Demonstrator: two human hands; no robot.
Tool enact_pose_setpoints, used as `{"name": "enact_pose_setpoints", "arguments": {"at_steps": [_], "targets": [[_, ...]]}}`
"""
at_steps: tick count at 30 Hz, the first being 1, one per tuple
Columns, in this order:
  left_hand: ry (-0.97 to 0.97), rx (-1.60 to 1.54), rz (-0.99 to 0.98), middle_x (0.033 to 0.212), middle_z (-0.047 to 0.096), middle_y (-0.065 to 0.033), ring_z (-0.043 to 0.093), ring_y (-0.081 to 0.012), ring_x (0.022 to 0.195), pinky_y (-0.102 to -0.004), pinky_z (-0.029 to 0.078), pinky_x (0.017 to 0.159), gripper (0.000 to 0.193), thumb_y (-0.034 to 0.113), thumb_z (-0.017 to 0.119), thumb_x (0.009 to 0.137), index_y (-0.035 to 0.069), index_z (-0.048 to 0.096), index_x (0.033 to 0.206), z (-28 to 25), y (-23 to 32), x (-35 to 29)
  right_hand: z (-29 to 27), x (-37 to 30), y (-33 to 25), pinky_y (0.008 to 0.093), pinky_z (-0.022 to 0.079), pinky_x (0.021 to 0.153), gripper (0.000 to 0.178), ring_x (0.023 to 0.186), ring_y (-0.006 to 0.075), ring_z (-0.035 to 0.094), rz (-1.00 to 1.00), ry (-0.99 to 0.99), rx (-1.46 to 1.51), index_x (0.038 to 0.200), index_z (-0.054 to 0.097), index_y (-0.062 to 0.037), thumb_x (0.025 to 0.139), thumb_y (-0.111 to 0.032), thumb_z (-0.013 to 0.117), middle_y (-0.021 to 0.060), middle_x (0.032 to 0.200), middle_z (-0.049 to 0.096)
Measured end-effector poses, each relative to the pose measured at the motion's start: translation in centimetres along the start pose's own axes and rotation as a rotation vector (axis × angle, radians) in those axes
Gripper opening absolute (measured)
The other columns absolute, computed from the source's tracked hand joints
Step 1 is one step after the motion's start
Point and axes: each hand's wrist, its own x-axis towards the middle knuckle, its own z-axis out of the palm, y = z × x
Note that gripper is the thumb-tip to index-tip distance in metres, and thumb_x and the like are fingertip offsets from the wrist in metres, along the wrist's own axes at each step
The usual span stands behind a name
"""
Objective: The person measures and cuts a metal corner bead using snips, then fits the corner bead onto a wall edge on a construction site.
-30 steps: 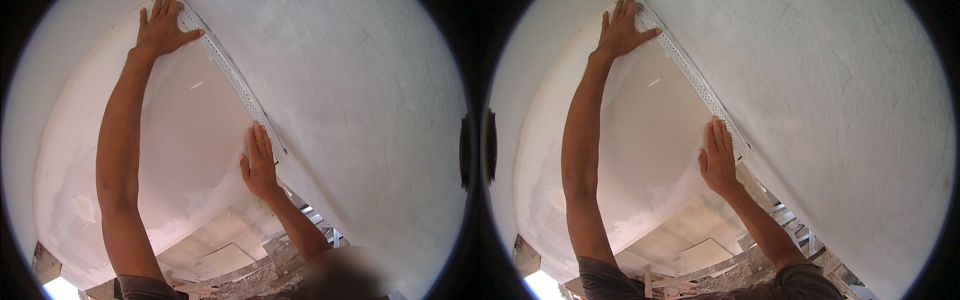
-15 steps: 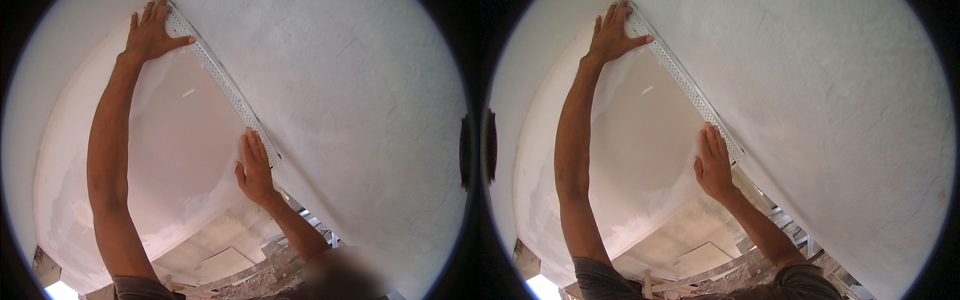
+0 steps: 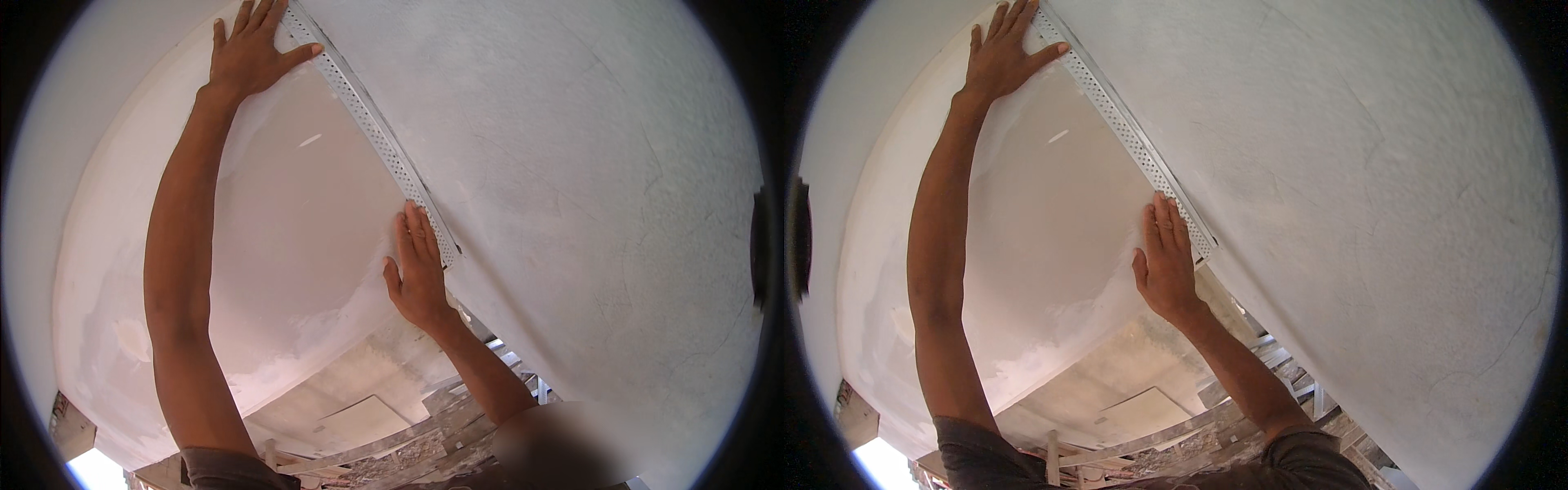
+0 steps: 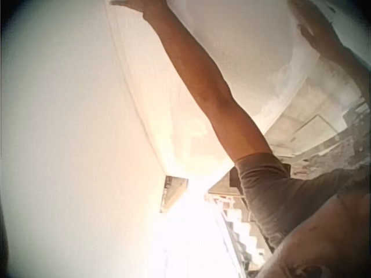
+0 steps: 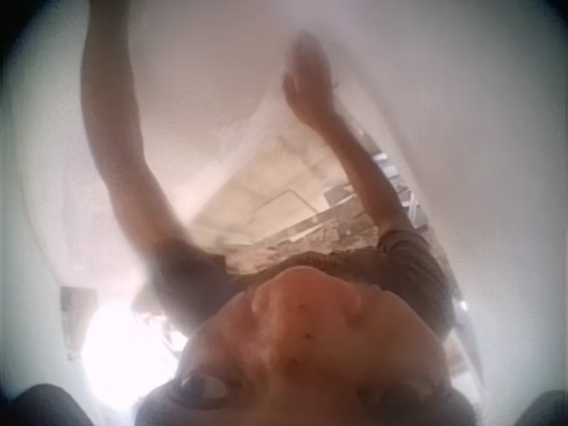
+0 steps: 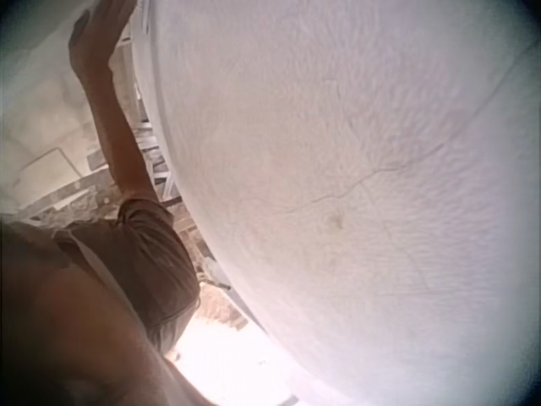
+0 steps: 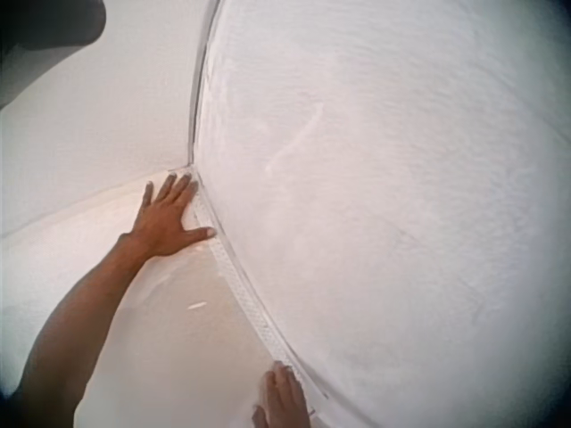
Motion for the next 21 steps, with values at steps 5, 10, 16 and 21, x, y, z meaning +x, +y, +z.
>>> {"name": "enact_pose_setpoints", "arguments": {"at_steps": [5, 10, 16, 21], "targets": [[0.033, 0.055, 0.011, 0.166, 0.020, -0.0171, 0.011, -0.0332, 0.155, -0.0541, 0.007, 0.125, 0.107, 0.073, 0.059, 0.086, 0.002, 0.024, 0.158, 0.0, -0.1, 0.5, 0.2, 0.1, -0.3, 0.0528, 0.022, 0.122, 0.068, 0.151, 0.0431, 0.019, 0.001, 0.026, 0.002, 0.152, 0.028, 0.0101, 0.092, -0.006, 0.057, 0.0283, 0.162, 0.020], [0.141, -0.032, -0.041, 0.164, 0.025, -0.0174, 0.018, -0.0327, 0.154, -0.0560, 0.012, 0.124, 0.089, 0.060, 0.058, 0.093, 0.000, 0.032, 0.154, 2.4, 1.7, -1.6, 0.1, 0.2, 0.3, 0.0520, 0.025, 0.121, 0.060, 0.150, 0.0428, 0.023, -0.026, 0.068, -0.043, 0.147, 0.037, 0.0107, 0.091, -0.002, 0.055, 0.0279, 0.160, 0.024], [0.172, -0.057, -0.054, 0.165, 0.023, -0.0166, 0.016, -0.0311, 0.154, -0.0565, 0.011, 0.124, 0.081, 0.053, 0.052, 0.099, 0.001, 0.028, 0.156, 2.5, 1.8, -1.9, -0.5, 0.1, 0.9, 0.0513, 0.032, 0.115, 0.049, 0.139, 0.0428, 0.039, 0.052, 0.261, 0.023, 0.137, 0.050, 0.0059, 0.089, 0.001, 0.057, 0.0257, 0.152, 0.039], [0.084, -0.045, -0.077, 0.167, 0.017, -0.0157, 0.012, -0.0298, 0.155, -0.0552, 0.008, 0.125, 0.081, 0.052, 0.049, 0.101, 0.002, 0.022, 0.158, 4.0, 2.0, -2.3, -0.4, -6.1, 2.1, 0.0433, 0.044, 0.102, 0.041, 0.123, 0.0293, 0.053, 0.359, 0.376, 0.178, 0.134, 0.054, -0.0010, 0.094, -0.006, 0.059, 0.0170, 0.139, 0.052]]}}
